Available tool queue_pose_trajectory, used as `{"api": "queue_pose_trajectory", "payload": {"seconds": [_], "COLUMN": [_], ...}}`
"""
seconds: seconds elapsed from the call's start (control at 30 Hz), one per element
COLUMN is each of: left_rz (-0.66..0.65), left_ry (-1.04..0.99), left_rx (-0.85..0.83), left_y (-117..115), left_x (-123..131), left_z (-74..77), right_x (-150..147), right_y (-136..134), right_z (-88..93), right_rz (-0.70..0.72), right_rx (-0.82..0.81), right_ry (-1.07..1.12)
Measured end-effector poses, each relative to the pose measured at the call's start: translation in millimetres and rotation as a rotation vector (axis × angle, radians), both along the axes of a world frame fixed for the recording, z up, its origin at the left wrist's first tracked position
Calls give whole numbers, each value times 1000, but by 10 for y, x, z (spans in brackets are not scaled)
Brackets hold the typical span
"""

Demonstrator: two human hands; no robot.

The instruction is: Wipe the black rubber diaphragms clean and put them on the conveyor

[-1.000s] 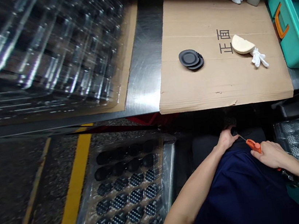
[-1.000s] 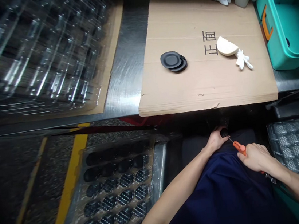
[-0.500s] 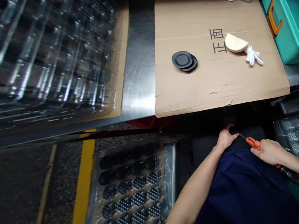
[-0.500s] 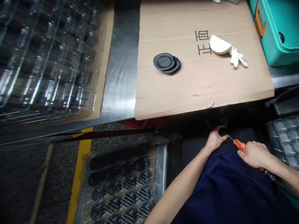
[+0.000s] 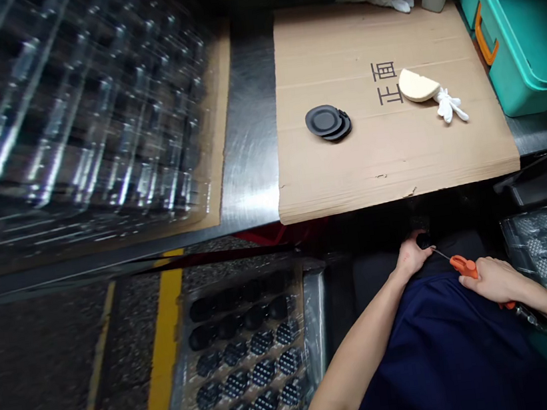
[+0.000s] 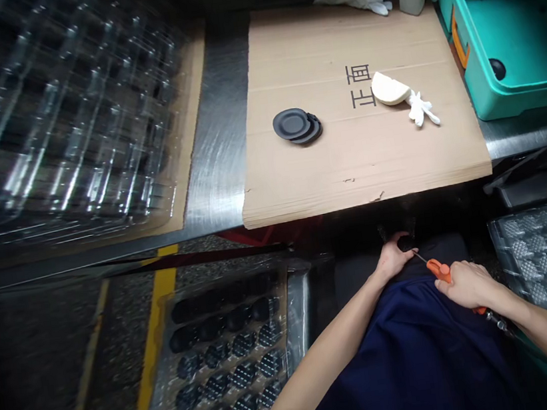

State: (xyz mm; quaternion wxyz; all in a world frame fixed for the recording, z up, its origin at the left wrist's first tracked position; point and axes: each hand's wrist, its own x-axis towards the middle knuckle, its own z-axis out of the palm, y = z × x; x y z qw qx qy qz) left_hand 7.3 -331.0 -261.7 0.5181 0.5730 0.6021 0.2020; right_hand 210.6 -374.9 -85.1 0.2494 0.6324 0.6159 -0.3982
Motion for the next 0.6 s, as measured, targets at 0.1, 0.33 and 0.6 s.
{"api": "queue_pose_trajectory", "payload": {"seconds": [0.1, 0.33, 0.6], "left_rz": [3, -33, 330], "left_ry": [27, 62, -487], "left_rx": [2, 15, -408], "left_y": [-10, -50, -110], "left_x": [0, -5, -94], "left_z": [6, 70, 407], "right_x": [-5, 13, 1094], "right_y": [-49, -235, -485], "right_z": [-15, -65, 469], "right_rz": [-7, -111, -1003], "right_rx": [8, 6, 624], "right_ry": [24, 105, 336]}}
